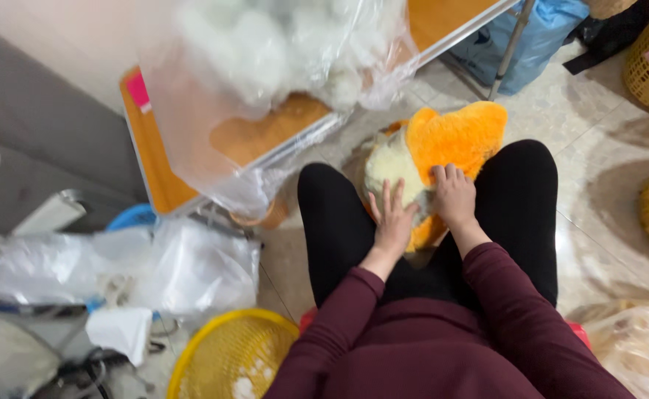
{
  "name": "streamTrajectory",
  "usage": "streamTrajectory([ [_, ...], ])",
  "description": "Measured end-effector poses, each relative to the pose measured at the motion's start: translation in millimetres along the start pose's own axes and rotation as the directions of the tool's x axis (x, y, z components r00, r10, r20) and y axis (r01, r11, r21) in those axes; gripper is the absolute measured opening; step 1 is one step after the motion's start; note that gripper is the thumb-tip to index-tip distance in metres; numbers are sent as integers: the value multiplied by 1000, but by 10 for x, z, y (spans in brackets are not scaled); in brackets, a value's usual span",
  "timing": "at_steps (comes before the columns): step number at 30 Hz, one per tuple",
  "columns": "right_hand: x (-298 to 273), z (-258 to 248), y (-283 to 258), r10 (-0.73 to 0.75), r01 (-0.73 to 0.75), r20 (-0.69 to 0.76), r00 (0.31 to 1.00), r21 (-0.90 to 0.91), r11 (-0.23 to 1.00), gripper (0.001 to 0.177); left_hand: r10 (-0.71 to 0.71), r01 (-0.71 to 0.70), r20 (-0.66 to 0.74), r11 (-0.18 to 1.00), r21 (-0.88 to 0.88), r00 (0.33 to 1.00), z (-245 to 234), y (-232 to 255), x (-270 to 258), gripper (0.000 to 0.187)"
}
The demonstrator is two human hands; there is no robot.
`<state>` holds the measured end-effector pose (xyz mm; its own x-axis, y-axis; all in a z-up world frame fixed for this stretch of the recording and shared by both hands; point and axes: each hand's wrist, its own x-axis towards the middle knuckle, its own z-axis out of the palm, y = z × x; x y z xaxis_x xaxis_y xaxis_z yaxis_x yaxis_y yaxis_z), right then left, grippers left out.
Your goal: The person sits on the floor and repeatedly takes handfuls of white stuffing from a plastic bag, then presses and distributes it into an orange plush toy held on their lap. The person continues adding and smoothing the stuffing throughout the clip.
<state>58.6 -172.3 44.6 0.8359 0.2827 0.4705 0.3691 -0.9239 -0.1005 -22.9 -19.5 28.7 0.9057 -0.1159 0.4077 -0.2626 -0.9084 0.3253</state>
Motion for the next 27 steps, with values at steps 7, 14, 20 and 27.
streamTrajectory([
  [7, 224, 257, 116, 25, -29, -55, 998, -72, 997, 18, 127, -123, 30, 986, -109, 992, -113, 88, -20, 9],
  [14, 71, -20, -35, 21, -23, 17, 1000, 106, 994, 45, -156, 159, 29, 957, -244, 987, -105, -6, 68, 42],
  [20, -131, -230, -217, 294, -316, 138, 946, 188, 930, 82, -252, 245, 13, 927, -282, 968, -58, -42, 22, 44],
  [27, -105, -136, -160, 360, -428, 325, 875, 169, 888, 104, -88, 79, -28, 970, -228, 996, 22, -78, -14, 72],
])
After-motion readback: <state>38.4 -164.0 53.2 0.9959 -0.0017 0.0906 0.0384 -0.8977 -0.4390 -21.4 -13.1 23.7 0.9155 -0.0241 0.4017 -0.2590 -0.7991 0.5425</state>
